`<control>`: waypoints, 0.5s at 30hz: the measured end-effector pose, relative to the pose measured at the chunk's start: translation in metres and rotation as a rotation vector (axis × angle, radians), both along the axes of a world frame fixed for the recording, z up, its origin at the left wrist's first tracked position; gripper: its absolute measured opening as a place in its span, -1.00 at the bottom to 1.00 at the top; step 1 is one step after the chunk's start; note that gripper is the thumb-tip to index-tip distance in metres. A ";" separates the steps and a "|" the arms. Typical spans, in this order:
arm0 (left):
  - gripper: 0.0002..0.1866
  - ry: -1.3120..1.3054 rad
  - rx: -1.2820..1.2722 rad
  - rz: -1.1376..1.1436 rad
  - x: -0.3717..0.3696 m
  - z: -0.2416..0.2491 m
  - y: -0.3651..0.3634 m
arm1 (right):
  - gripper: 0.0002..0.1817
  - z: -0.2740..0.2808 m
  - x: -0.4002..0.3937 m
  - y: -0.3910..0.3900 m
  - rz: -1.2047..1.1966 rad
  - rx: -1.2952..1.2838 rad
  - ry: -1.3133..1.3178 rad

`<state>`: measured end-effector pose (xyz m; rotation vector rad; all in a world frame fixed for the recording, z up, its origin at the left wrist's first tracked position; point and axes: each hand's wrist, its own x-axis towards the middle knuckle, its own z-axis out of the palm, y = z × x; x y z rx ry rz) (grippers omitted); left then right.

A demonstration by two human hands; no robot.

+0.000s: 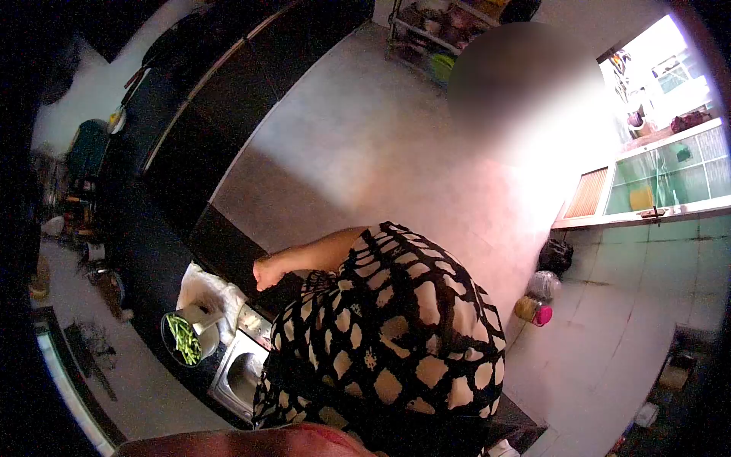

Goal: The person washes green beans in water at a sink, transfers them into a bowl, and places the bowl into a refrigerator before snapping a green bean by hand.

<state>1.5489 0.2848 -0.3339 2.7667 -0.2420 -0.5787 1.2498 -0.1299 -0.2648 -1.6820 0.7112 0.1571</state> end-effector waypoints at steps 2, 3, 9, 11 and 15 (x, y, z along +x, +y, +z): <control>-0.61 0.004 0.021 0.004 0.003 0.001 0.006 | -0.65 -0.011 0.002 0.001 -0.002 0.013 -0.024; -0.61 0.004 0.030 0.008 0.004 0.002 0.010 | -0.66 -0.015 0.002 0.001 0.000 0.021 -0.034; -0.60 0.000 0.072 -0.008 0.009 0.011 0.013 | -0.70 0.002 -0.020 -0.011 0.112 -0.246 -0.043; -0.60 -0.005 0.080 -0.041 0.007 0.011 -0.003 | -0.72 0.004 -0.037 -0.017 0.030 -0.216 -0.082; -0.60 -0.011 0.069 -0.125 -0.017 0.010 -0.072 | -0.70 -0.018 -0.070 -0.042 -0.010 -0.187 -0.072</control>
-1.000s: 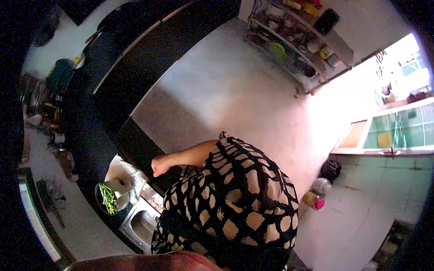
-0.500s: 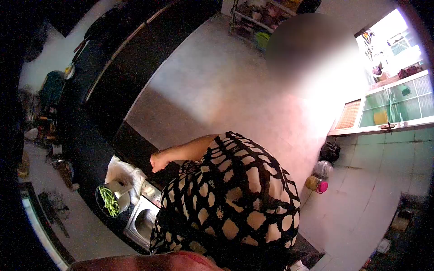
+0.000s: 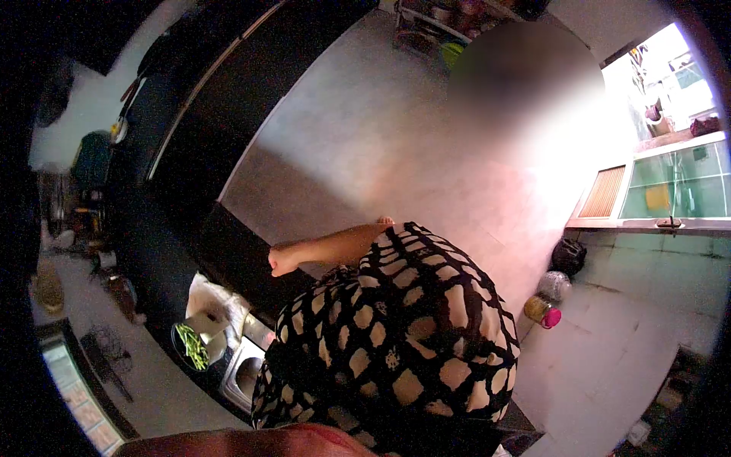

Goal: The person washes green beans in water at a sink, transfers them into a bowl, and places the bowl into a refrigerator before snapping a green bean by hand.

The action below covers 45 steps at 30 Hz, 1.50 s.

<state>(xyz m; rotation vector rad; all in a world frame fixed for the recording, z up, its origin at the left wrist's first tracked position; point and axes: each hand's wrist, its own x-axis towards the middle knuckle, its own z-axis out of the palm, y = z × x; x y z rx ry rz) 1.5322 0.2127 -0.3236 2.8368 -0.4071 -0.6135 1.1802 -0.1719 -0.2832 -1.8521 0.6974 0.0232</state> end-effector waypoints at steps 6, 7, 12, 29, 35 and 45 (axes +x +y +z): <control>-0.59 0.008 -0.023 -0.140 -0.048 0.001 -0.113 | -0.65 -0.011 -0.114 -0.056 -0.133 0.115 0.103; -0.59 0.007 -0.019 -0.157 -0.055 0.001 -0.127 | -0.65 -0.021 -0.132 -0.062 -0.175 0.101 0.112; -0.59 -0.020 0.058 -0.225 -0.084 0.010 -0.185 | -0.61 -0.029 -0.230 -0.098 -0.304 0.096 0.229; -0.57 -0.009 0.062 -0.528 -0.180 -0.029 -0.528 | -0.81 -0.254 -0.521 -0.193 -0.400 -0.506 0.969; -0.56 0.111 -0.179 -0.732 -0.339 -0.001 -0.703 | -0.85 -0.235 -0.648 -0.195 -0.888 -0.302 1.179; -0.55 0.077 0.041 -0.812 -0.454 0.008 -0.747 | -0.80 -0.280 -0.811 -0.353 -1.232 -0.101 1.093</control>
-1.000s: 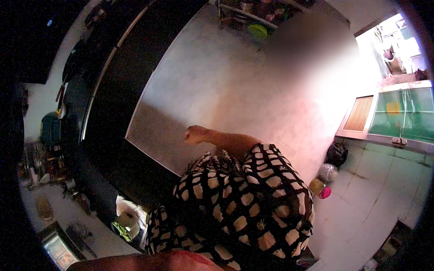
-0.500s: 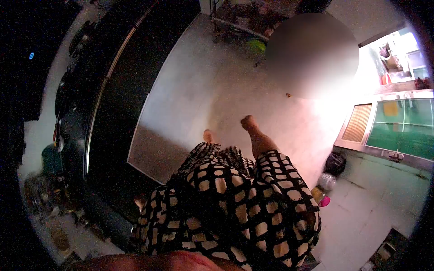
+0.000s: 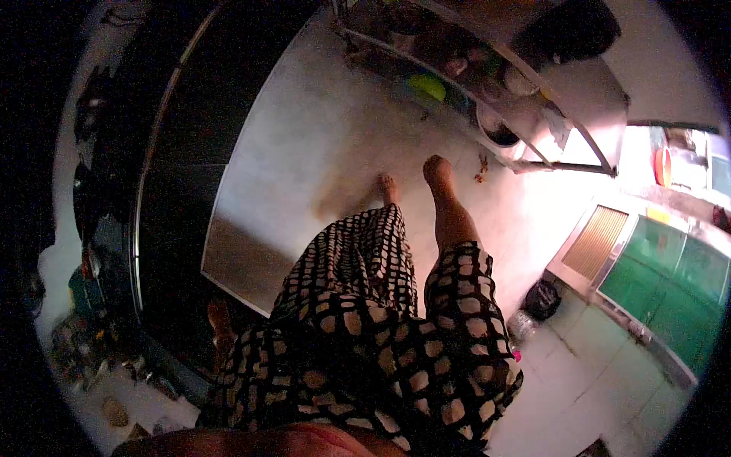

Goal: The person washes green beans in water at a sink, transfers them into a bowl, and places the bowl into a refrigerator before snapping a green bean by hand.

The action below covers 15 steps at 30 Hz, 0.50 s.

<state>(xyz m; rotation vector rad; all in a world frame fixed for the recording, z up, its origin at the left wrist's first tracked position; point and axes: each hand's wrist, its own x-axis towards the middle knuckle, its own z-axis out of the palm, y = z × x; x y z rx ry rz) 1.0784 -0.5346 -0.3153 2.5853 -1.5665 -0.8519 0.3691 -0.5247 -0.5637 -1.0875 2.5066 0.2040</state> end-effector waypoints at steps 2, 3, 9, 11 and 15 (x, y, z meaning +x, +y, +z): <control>-0.55 -0.075 0.134 -0.009 -0.009 -0.017 0.026 | -0.79 -0.035 -0.050 -0.039 0.046 -0.040 0.009; -0.55 -0.106 0.204 -0.023 -0.009 -0.024 0.037 | -0.78 -0.030 -0.055 -0.056 -0.027 -0.165 -0.055; -0.55 -0.225 0.531 -0.103 -0.046 -0.054 0.071 | -0.60 0.014 -0.106 -0.172 -0.162 -0.173 -0.269; -0.55 -0.245 0.594 -0.125 -0.048 -0.061 0.077 | -0.57 -0.002 -0.109 -0.191 -0.142 -0.114 -0.269; -0.55 -0.268 0.690 -0.148 -0.056 -0.072 0.083 | -0.58 -0.054 -0.118 -0.221 0.073 -0.125 -0.065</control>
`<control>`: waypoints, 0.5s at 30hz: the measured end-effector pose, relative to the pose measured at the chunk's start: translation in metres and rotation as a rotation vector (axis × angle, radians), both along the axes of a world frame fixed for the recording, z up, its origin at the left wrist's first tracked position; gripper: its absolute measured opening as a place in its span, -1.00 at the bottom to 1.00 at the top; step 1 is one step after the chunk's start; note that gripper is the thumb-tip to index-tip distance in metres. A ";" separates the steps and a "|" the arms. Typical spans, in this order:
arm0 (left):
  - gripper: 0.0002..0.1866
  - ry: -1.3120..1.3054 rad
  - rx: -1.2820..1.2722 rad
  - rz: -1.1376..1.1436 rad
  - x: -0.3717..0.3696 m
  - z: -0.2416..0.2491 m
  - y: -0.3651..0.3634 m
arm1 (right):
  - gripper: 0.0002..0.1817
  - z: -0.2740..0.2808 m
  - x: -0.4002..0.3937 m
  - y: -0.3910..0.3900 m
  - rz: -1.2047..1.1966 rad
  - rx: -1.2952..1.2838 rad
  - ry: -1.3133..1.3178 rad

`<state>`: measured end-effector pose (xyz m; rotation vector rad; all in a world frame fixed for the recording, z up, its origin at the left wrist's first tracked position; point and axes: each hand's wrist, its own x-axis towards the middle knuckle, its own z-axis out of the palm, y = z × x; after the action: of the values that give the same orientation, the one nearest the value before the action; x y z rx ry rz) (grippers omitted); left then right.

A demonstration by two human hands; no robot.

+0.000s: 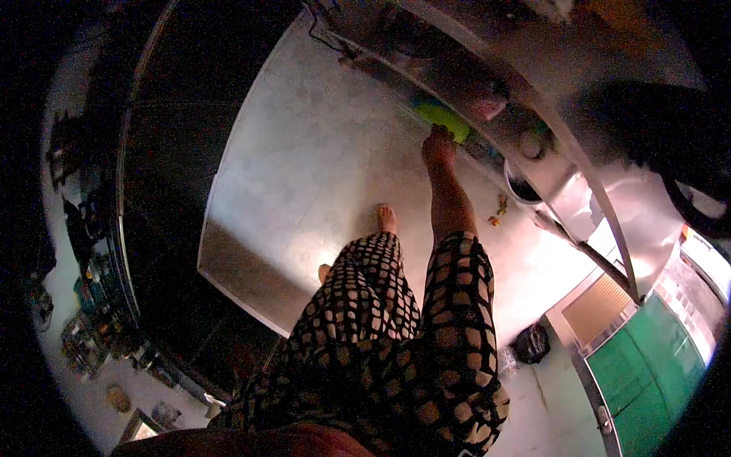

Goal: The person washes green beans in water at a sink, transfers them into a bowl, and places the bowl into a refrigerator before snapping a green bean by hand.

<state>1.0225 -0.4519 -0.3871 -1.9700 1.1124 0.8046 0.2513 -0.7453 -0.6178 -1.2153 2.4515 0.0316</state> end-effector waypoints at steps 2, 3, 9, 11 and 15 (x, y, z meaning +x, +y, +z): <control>-0.54 -0.010 0.042 -0.011 0.002 -0.004 0.000 | -0.59 -0.024 -0.001 -0.015 0.013 0.026 0.016; -0.54 -0.009 0.058 -0.014 0.001 -0.006 0.001 | -0.60 -0.031 -0.005 -0.022 0.012 0.069 -0.003; -0.54 -0.009 0.132 -0.039 -0.003 -0.011 0.008 | -0.69 -0.050 -0.025 -0.023 0.153 0.064 0.144; -0.54 0.004 0.146 -0.046 -0.003 -0.013 0.007 | -0.73 -0.045 -0.032 -0.015 0.182 0.003 0.138; -0.54 0.016 0.172 -0.090 -0.004 -0.023 0.000 | -0.75 -0.026 -0.038 0.012 0.198 -0.100 0.130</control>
<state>1.0182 -0.4524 -0.4106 -1.7619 1.0954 0.8408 0.2134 -0.7337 -0.6442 -1.5416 2.4575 0.0451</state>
